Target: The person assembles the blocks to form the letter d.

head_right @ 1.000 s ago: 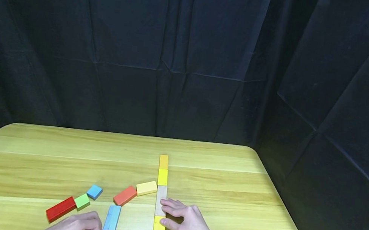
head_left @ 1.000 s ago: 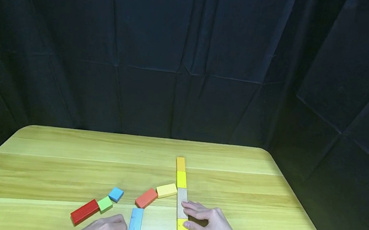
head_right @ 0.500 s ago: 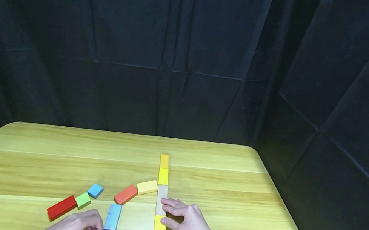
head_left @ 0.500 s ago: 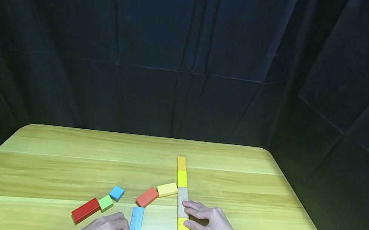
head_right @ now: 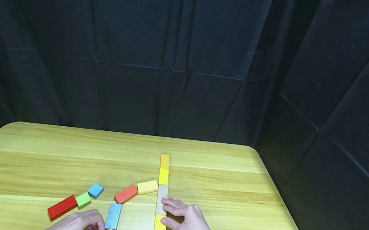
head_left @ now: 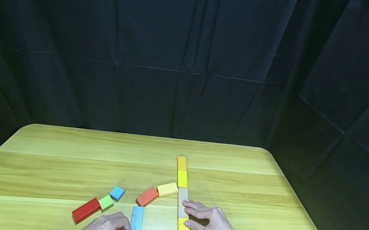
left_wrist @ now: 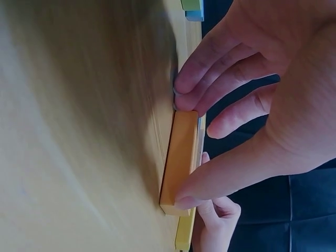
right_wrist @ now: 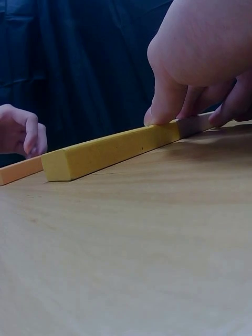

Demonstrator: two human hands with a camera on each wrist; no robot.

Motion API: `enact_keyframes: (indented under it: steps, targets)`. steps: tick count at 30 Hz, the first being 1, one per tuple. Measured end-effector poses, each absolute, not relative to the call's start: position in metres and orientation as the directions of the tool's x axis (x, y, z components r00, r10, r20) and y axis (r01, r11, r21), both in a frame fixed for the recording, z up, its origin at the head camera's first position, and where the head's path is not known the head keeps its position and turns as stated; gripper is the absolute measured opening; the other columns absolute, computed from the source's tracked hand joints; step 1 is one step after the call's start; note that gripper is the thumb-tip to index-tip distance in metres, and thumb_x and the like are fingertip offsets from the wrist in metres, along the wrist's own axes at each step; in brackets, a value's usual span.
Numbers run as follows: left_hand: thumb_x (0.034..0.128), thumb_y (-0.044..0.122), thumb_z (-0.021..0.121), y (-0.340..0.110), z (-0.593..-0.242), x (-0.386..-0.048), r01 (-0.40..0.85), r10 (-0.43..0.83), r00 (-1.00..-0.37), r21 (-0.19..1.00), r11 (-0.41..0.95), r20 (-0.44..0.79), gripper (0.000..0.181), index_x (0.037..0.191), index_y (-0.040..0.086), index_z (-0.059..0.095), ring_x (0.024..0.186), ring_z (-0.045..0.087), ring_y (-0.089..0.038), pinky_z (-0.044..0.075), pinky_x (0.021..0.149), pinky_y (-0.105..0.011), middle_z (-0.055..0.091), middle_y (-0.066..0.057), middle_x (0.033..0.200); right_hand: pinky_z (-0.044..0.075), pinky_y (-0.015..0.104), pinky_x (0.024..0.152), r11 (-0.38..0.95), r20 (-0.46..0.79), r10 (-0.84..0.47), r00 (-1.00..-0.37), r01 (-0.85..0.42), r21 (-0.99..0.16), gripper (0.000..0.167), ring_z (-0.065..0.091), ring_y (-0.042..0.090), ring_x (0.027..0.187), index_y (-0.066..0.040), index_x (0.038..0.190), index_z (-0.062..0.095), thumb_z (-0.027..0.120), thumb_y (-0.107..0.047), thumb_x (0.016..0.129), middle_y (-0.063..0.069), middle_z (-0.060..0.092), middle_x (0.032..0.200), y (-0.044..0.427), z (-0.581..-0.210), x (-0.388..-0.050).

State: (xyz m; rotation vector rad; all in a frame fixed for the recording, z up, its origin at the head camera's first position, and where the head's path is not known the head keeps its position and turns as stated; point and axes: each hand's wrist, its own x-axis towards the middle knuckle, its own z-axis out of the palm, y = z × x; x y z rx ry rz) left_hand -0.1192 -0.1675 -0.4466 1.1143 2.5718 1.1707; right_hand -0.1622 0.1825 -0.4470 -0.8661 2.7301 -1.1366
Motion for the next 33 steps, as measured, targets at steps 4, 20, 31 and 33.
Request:
enact_keyframes:
  steps: [4,20,31,33]
  targets:
    - [0.0859,0.027,0.079,-0.167,-0.447,-0.119,0.598,0.664,-0.717,0.677,0.428,0.214,0.022,0.094,0.018,0.061,0.084,0.055,0.008,0.053,0.068,-0.018,0.058,0.015,0.095,0.045,0.037,0.110,0.569,0.150,-0.520,-0.841,-0.472,-0.674,0.048,0.054,0.023,0.133,-0.015,0.127,0.069,0.066,-0.047,0.093,-0.013,0.060,0.138,0.183,-0.447,-0.162]
    - [0.0831,0.029,0.082,-0.212,-0.415,-0.128,0.500,0.604,-0.779,0.748,0.437,0.169,0.031,0.107,0.020,0.064,0.095,0.060,-0.007,0.053,0.081,-0.026,0.067,0.006,0.106,0.045,0.038,0.110,0.567,0.155,-0.521,-0.839,-0.477,-0.672,0.048,0.055,0.022,0.132,-0.016,0.128,0.069,0.067,-0.048,0.092,-0.014,0.060,0.138,0.183,-0.448,-0.163]
    - [0.0779,0.025,0.086,-0.250,-0.416,-0.141,0.357,0.495,-0.867,0.768,0.531,0.061,0.041,0.112,0.017,0.066,0.096,0.062,-0.013,0.056,0.084,-0.025,0.067,-0.002,0.116,0.046,0.038,0.109,0.564,0.158,-0.522,-0.838,-0.478,-0.673,0.047,0.055,0.023,0.132,-0.016,0.128,0.069,0.066,-0.047,0.093,-0.012,0.060,0.138,0.183,-0.447,-0.162]
    - [0.0768,0.023,0.087,-0.254,-0.417,-0.142,0.319,0.475,-0.880,0.778,0.540,0.031,0.043,0.114,0.017,0.066,0.098,0.063,-0.016,0.056,0.082,-0.024,0.066,-0.003,0.118,0.045,0.039,0.109,0.563,0.159,-0.522,-0.838,-0.478,-0.674,0.046,0.055,0.024,0.132,-0.016,0.128,0.069,0.066,-0.047,0.093,-0.013,0.060,0.138,0.183,-0.447,-0.162]
